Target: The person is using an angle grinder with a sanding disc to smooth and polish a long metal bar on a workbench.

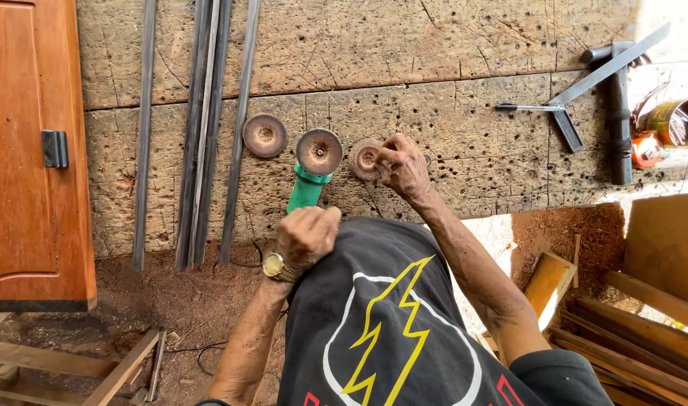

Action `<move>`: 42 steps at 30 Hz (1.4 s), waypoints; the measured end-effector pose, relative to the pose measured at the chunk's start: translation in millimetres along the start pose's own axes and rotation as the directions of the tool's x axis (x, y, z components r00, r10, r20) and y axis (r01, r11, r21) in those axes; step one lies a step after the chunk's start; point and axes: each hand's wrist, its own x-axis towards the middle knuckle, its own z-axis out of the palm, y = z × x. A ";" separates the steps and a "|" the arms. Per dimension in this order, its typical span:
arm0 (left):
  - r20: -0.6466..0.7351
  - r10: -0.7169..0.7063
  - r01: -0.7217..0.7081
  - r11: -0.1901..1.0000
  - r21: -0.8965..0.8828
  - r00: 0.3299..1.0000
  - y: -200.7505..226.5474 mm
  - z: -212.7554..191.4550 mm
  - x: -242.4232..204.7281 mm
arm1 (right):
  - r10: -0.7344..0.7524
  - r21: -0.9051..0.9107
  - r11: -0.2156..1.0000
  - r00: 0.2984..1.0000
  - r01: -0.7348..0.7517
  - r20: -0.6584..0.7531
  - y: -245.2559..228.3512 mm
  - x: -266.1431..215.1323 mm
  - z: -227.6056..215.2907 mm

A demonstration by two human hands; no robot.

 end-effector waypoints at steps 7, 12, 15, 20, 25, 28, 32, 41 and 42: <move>0.147 -0.116 0.144 0.970 -0.195 0.982 7.3 15.7 17.2 | 0.009 0.066 0.998 0.996 -0.015 0.089 -6.9 1.6 -12.8; 0.342 -0.317 0.362 0.929 -0.074 0.884 3.2 62.1 9.3 | -0.082 0.026 0.996 0.996 0.081 0.039 -11.6 7.1 -13.4; 0.395 -0.305 0.368 0.925 -0.092 0.866 7.8 56.7 17.9 | 0.054 0.161 0.984 0.992 -0.072 0.114 9.8 -5.9 -0.6; 0.311 -0.416 0.464 0.880 -0.097 0.854 28.7 12.8 38.3 | 0.126 0.444 0.815 0.862 -0.372 0.490 -39.2 -14.2 -91.5; 0.155 -0.482 0.503 0.782 -0.367 0.862 27.7 1.4 40.1 | 0.275 0.061 0.955 0.945 -0.289 0.179 -33.0 -28.8 -80.8; 0.017 -0.435 0.426 0.872 -0.242 0.900 13.3 12.4 28.3 | 0.201 -0.070 0.978 0.979 -0.198 0.036 -42.1 -29.0 -73.4; -0.272 -0.574 0.552 0.818 -0.162 0.772 -21.0 32.3 14.9 | 0.401 0.585 0.727 0.914 -0.359 0.062 -83.3 -4.7 -75.3; -0.228 -0.733 0.676 0.680 -0.284 0.641 -57.1 26.3 31.5 | 0.136 0.592 0.804 0.986 -0.051 -0.099 -100.4 37.4 -15.3; -0.198 -0.746 0.689 0.664 -0.289 0.636 -53.5 22.0 36.1 | 0.139 0.586 0.809 0.985 -0.054 -0.101 -101.4 42.0 -11.4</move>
